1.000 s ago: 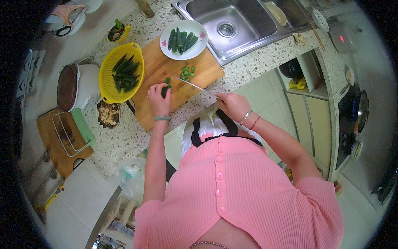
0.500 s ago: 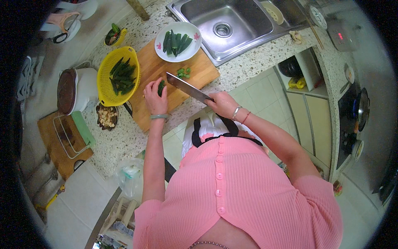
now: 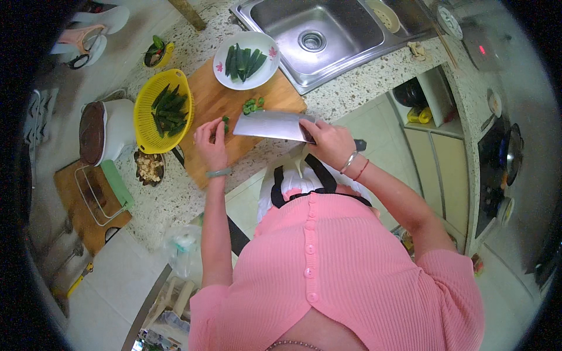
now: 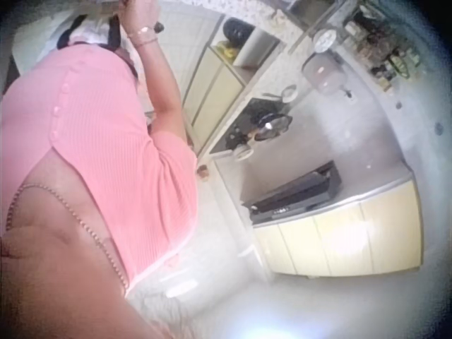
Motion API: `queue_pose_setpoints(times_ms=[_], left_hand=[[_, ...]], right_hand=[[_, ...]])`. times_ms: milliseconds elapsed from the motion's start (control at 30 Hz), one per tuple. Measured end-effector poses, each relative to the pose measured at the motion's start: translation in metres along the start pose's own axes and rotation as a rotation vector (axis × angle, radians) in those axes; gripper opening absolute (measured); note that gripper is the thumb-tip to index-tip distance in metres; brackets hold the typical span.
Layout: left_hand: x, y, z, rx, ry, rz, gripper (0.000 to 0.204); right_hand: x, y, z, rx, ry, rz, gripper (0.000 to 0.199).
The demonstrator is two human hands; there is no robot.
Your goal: The person stands at a kitchen counter and uses a cleaver to chop green okra pods on a wooden cutting board. They repeatedly pick up okra from a yellow colander, trim the ends, and slice the pods into smaller pieces, placing the finished pieces onto a white plate.
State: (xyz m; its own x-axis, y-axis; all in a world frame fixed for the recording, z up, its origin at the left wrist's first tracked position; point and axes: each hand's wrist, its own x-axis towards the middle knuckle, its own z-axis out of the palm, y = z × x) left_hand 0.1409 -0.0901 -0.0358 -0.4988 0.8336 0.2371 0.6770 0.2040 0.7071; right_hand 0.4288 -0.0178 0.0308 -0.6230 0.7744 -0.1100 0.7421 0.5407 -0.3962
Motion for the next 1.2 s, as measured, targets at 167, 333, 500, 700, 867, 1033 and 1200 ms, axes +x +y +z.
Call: queue_pose_setpoints(times_ms=[167,333,500,700,867,1033,1200], left_hand=[[0.003,0.060,0.021,-0.123,-0.245,0.047,0.019],[0.010,0.032,0.057,-0.062,-0.150,0.128,0.019],[0.005,0.034,0.055,-0.187,-0.194,-0.177,0.048],[-0.002,0.029,0.068,-0.032,-0.190,-0.159,0.074],[0.011,0.035,0.073,-0.008,-0.286,-0.227,0.075],[0.011,0.025,0.080,-0.071,-0.266,-0.256,0.067],[0.009,0.025,0.079,-0.136,-0.255,-0.278,0.062]], right_hand=[[0.001,0.014,0.004,-0.172,0.115,-0.134,0.057],[-0.002,0.025,-0.003,-0.176,0.148,-0.211,0.058],[-0.022,0.062,-0.002,0.253,-0.042,0.071,0.028],[-0.006,0.074,0.022,1.144,-0.425,0.657,0.035],[0.007,0.063,0.044,1.327,-0.516,0.678,0.031],[0.007,0.056,0.062,1.362,-0.561,0.647,0.033],[0.008,0.045,0.073,1.371,-0.596,0.636,0.034]])
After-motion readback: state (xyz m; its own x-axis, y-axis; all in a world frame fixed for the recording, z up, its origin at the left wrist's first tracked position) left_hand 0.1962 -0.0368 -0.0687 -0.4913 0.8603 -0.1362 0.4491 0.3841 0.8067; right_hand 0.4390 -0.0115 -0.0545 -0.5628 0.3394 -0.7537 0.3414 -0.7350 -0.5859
